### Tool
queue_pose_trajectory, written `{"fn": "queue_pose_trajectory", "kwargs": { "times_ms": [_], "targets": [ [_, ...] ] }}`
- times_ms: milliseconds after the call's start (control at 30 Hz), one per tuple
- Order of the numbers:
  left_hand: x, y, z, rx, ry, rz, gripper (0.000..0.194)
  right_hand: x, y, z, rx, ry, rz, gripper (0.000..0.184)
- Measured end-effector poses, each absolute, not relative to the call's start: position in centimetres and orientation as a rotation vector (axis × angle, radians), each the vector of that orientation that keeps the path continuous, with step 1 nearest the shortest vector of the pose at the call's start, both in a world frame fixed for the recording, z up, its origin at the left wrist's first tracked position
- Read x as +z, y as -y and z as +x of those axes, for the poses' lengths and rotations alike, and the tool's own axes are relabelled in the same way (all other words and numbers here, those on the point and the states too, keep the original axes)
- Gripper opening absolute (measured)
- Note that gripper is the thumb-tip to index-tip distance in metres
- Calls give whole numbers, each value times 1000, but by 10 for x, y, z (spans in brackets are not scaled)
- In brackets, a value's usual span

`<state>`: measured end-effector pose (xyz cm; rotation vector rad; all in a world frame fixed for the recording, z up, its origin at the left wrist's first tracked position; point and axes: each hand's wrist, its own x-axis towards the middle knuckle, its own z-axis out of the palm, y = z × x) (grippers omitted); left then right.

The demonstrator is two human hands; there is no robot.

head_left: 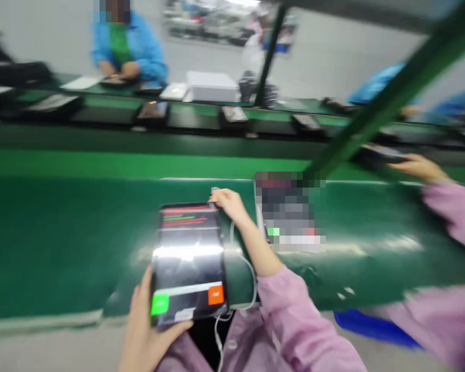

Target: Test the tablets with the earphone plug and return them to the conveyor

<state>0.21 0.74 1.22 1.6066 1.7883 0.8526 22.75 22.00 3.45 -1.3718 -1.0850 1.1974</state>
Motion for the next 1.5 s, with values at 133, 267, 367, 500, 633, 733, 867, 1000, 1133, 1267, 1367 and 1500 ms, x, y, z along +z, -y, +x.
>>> {"fn": "queue_pose_trajectory", "kwargs": {
  "times_ms": [133,267,367,500,633,733,867,1000,1133,1267,1367,1500],
  "targets": [
    [8,-1,-7,842,-1689,1746,104,20,-218,231,1221,1100,-1332,42],
    [17,-12,-11,925,-1658,1842,77,15,-208,239,1123,1094,-1366,54],
    [24,-22,-14,961,-1653,1802,56,15,-202,241,1052,1133,-1386,51],
    [28,-30,-21,954,-1619,1625,52,14,-202,239,1038,1065,-1354,48],
    [29,-31,-24,901,-1541,1578,60,11,-206,238,1052,1086,-1337,48],
    [31,-32,-20,864,-1584,1597,65,23,-191,238,929,1200,-1400,45],
    [34,-35,-11,802,-1673,1620,69,65,-125,237,926,1668,-1237,16],
    [34,-37,-6,754,-1699,1638,74,87,-44,234,1606,2195,-749,26],
    [30,-38,-5,743,-1723,1705,76,60,-7,228,1698,2111,-963,25],
    [28,-36,-7,771,-1693,1747,75,20,2,233,1706,2007,-1055,29],
    [27,-35,-11,786,-1641,1751,74,2,13,246,1561,1937,-1217,35],
    [28,-33,-15,760,-1619,1742,74,2,29,262,1405,1928,-1265,34]
  ]
}}
